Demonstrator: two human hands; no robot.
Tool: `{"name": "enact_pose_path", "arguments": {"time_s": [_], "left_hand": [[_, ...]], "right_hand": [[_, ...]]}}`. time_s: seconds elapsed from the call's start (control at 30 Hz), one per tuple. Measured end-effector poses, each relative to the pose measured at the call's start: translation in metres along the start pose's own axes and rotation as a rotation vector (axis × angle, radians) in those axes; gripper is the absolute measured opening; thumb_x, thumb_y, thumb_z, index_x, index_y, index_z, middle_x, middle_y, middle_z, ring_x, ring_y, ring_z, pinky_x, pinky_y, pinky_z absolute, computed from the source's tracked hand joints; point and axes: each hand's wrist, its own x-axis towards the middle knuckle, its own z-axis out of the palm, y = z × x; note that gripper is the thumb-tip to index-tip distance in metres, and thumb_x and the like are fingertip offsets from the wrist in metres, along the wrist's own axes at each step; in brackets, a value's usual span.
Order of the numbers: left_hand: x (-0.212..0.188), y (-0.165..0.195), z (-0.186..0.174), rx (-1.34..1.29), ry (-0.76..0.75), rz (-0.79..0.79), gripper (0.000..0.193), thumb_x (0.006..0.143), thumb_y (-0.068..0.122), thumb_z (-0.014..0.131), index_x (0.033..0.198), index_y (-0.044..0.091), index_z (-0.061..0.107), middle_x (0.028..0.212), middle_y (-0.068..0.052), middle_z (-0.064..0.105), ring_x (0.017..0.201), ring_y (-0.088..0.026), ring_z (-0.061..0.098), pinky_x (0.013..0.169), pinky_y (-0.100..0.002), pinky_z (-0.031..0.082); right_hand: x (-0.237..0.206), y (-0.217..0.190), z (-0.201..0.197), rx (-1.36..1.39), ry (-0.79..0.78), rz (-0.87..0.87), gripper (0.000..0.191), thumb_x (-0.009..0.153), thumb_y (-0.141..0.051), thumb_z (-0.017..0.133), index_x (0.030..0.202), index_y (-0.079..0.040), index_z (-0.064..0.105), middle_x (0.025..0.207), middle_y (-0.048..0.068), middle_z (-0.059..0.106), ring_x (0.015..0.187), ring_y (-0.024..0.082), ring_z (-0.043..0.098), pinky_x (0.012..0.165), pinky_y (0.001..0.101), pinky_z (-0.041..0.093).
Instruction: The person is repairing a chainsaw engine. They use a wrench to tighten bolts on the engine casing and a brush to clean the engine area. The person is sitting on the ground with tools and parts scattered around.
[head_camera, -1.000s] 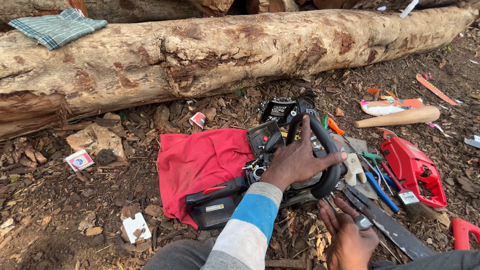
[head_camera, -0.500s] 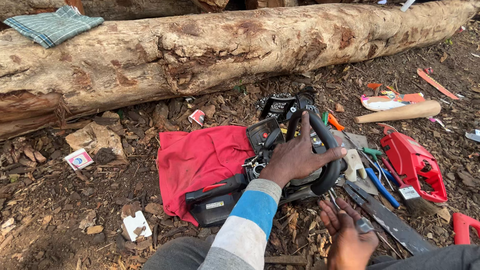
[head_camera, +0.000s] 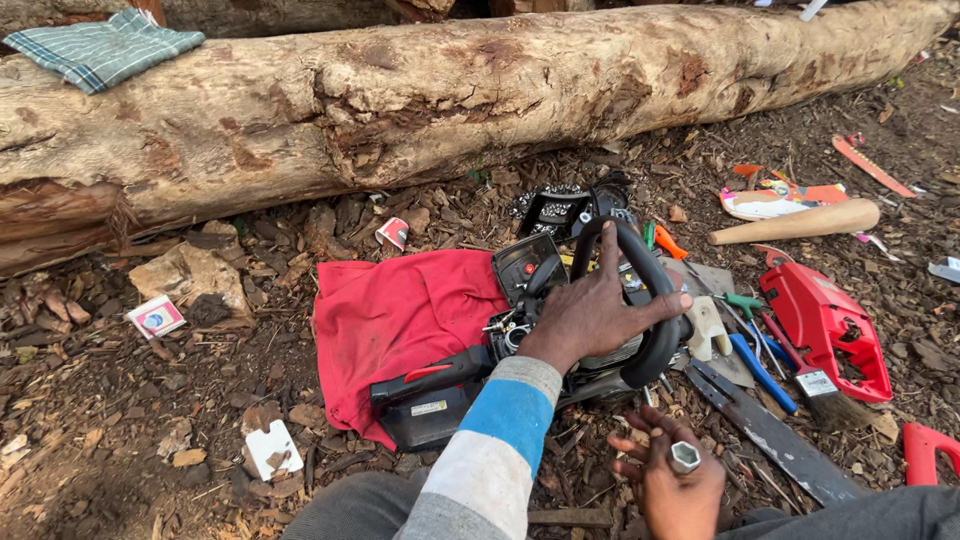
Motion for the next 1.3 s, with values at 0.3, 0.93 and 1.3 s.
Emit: {"name": "enact_pose_path", "arguments": {"time_s": [0.3, 0.93, 1.3], "left_hand": [[0.001, 0.003, -0.001, 0.027, -0.011, -0.014, 0.146, 0.068, 0.092, 0.048, 0.165, -0.003, -0.008, 0.13, -0.037, 0.062, 0.118, -0.046, 0.066, 0.101, -0.051, 0.05], [-0.008, 0.03, 0.005, 0.144, 0.06, -0.021, 0.136, 0.076, 0.073, 0.06, 0.163, -0.007, -0.008, 0.133, -0.028, 0.064, 0.116, -0.044, 0.066, 0.107, -0.076, 0.031], [-0.019, 0.04, 0.006, 0.18, 0.122, 0.001, 0.138, 0.071, 0.062, 0.071, 0.16, -0.01, -0.006, 0.128, -0.031, 0.063, 0.116, -0.043, 0.064, 0.103, -0.069, 0.038]], "right_hand": [[0.028, -0.024, -0.033, -0.001, -0.093, 0.164, 0.034, 0.102, -0.007, 0.049, 0.13, 0.009, 0.062, 0.107, 0.023, 0.077, 0.068, 0.028, 0.074, 0.049, 0.0345, 0.055], [0.075, -0.048, -0.121, 0.059, 0.188, 0.143, 0.043, 0.099, -0.001, 0.056, 0.14, 0.01, 0.055, 0.111, 0.023, 0.074, 0.083, 0.017, 0.071, 0.065, 0.0338, 0.058], [0.061, -0.005, -0.057, 0.069, -0.007, 0.25, 0.048, 0.096, -0.013, 0.06, 0.143, -0.005, 0.059, 0.109, 0.02, 0.078, 0.077, 0.024, 0.069, 0.062, 0.0376, 0.058]]}}
